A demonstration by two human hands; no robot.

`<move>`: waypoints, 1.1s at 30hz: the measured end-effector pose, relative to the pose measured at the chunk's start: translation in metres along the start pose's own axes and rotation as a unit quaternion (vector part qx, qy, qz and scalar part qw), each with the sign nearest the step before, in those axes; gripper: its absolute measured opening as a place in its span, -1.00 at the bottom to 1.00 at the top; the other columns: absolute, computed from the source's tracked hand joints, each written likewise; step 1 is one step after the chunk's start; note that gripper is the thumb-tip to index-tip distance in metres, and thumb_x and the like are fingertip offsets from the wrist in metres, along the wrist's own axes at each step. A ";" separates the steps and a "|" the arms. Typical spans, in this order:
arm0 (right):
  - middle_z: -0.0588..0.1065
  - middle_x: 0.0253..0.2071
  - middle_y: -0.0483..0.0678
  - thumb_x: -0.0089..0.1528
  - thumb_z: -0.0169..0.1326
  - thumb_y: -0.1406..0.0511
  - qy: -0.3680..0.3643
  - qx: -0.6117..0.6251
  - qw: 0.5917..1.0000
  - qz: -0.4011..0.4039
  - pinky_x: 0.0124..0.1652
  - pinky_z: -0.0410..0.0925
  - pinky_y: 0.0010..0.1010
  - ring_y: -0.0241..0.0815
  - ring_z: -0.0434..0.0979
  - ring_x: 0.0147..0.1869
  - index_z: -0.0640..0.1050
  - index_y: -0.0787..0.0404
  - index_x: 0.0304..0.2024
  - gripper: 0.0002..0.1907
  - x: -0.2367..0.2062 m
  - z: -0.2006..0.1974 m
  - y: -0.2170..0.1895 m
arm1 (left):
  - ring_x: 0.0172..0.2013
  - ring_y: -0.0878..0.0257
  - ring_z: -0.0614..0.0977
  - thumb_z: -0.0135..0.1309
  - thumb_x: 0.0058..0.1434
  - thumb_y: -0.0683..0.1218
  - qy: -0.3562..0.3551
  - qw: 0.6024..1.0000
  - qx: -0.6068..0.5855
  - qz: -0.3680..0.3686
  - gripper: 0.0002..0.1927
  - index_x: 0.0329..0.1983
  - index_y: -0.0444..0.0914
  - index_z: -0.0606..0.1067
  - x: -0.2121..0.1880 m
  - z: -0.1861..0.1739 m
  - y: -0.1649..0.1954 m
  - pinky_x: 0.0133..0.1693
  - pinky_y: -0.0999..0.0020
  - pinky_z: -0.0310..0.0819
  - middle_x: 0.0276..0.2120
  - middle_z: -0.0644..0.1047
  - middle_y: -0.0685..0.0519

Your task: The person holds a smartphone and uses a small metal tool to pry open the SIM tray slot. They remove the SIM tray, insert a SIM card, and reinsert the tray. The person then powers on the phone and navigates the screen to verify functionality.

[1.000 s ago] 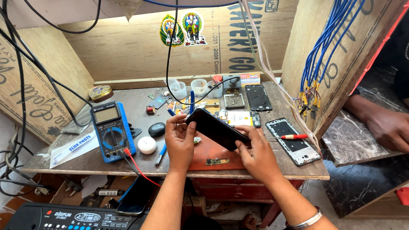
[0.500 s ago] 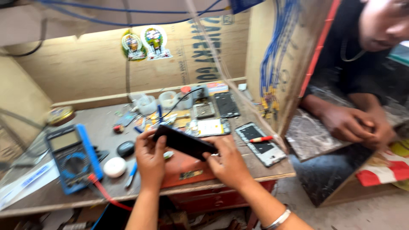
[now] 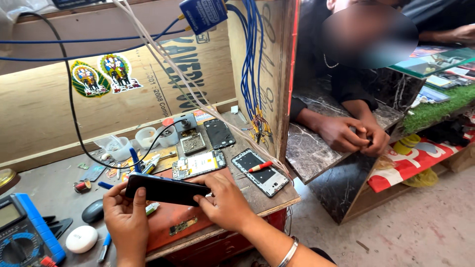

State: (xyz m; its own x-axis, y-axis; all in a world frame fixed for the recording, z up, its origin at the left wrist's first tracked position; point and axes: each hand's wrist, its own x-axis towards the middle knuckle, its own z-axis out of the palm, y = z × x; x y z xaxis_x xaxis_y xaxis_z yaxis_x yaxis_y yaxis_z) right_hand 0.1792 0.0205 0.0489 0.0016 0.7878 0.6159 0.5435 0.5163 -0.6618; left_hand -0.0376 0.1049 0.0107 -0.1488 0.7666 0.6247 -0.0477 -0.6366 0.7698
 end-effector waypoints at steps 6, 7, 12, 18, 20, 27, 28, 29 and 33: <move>0.56 -0.08 0.05 0.19 0.18 0.33 -0.012 0.011 1.000 0.007 0.05 0.42 -0.20 0.07 0.55 0.08 0.57 0.14 0.00 -0.70 0.000 0.000 0.000 | -0.14 0.33 0.61 0.14 0.35 -0.19 0.001 1.000 0.004 -0.022 -0.60 0.17 -0.37 0.29 0.000 0.002 0.002 -0.13 0.47 0.55 -0.11 0.54 -0.02; 0.57 -0.09 0.05 0.19 0.18 0.33 -0.011 0.005 1.000 0.001 0.04 0.41 -0.19 0.08 0.55 0.08 0.57 0.15 -0.01 -0.70 0.001 -0.001 0.001 | -0.15 0.33 0.61 0.14 0.33 -0.18 0.003 0.999 0.004 -0.037 -0.59 0.16 -0.37 0.30 -0.001 0.002 0.003 -0.16 0.46 0.55 -0.12 0.54 -0.02; 0.56 -0.09 0.04 0.18 0.18 0.33 -0.008 0.017 1.000 0.003 0.03 0.41 -0.20 0.08 0.55 0.08 0.57 0.15 -0.02 -0.70 0.001 -0.001 0.001 | -0.13 0.33 0.61 0.19 0.30 -0.17 -0.019 1.000 0.008 -0.016 -0.54 0.17 -0.38 0.29 -0.001 0.003 0.003 -0.11 0.47 0.55 -0.11 0.54 -0.02; 0.57 -0.10 0.04 0.18 0.18 0.34 -0.012 0.011 1.000 -0.004 0.04 0.40 -0.21 0.07 0.55 0.07 0.57 0.15 -0.03 -0.72 0.001 -0.001 0.002 | -0.16 0.33 0.59 0.22 0.25 -0.20 -0.032 0.999 -0.003 -0.015 -0.50 0.17 -0.37 0.28 -0.001 0.003 0.002 -0.17 0.46 0.55 -0.12 0.52 -0.01; 0.57 -0.11 0.04 0.19 0.18 0.34 -0.011 0.005 1.000 -0.008 0.05 0.39 -0.20 0.07 0.55 0.07 0.57 0.16 -0.04 -0.73 0.001 0.000 0.002 | -0.21 0.32 0.58 0.23 0.21 -0.20 -0.033 0.999 -0.011 -0.040 -0.48 0.17 -0.35 0.27 -0.001 0.004 0.004 -0.27 0.43 0.57 -0.14 0.51 0.00; 0.60 -0.13 0.03 0.21 0.21 0.34 0.023 0.044 0.998 -0.034 0.03 0.42 -0.22 0.02 0.61 0.01 0.59 0.19 -0.03 -0.73 0.002 0.001 0.005 | -0.03 0.19 0.61 0.21 0.09 -0.31 -0.105 0.994 -0.025 -0.022 0.03 0.56 -0.21 -0.06 0.003 0.009 0.009 -0.01 0.31 0.55 0.03 0.47 -0.12; 0.60 -0.14 0.03 0.21 0.23 0.33 0.026 0.043 0.998 -0.043 0.00 0.43 -0.24 0.01 0.61 -0.01 0.58 0.20 -0.03 -0.73 0.002 0.002 0.006 | 0.00 0.16 0.60 0.20 0.07 -0.32 -0.121 0.991 -0.049 -0.020 0.09 0.58 -0.18 -0.14 0.004 0.009 0.008 0.01 0.28 0.56 0.13 0.40 -0.13; 0.60 -0.16 0.02 0.20 0.25 0.32 0.028 0.044 0.997 -0.051 -0.03 0.44 -0.25 0.00 0.62 -0.03 0.58 0.20 -0.04 -0.72 0.001 0.004 0.006 | 0.03 0.14 0.59 0.19 0.05 -0.33 -0.136 0.988 -0.072 -0.018 0.16 0.60 -0.15 -0.23 0.005 0.010 0.008 0.03 0.25 0.57 0.24 0.34 -0.14; 0.56 -0.14 -0.04 0.15 0.29 0.29 -0.031 0.021 0.998 -0.060 -0.14 0.49 -0.31 -0.08 0.62 -0.12 0.59 0.13 0.00 -0.65 -0.001 0.011 0.003 | 0.20 0.06 0.51 0.24 0.10 -0.30 -0.215 0.967 -0.127 -0.044 0.13 0.57 -0.18 -0.22 0.007 0.007 0.009 0.13 0.22 0.53 0.46 0.15 -0.09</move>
State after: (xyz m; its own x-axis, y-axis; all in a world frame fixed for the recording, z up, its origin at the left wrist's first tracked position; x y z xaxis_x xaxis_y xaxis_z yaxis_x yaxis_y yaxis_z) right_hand 0.1717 0.0247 0.0414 -0.1131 0.7385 0.6647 0.5005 0.6203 -0.6040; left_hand -0.0325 0.1053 0.0229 0.2888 0.7479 0.5977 -0.2908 -0.5263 0.7990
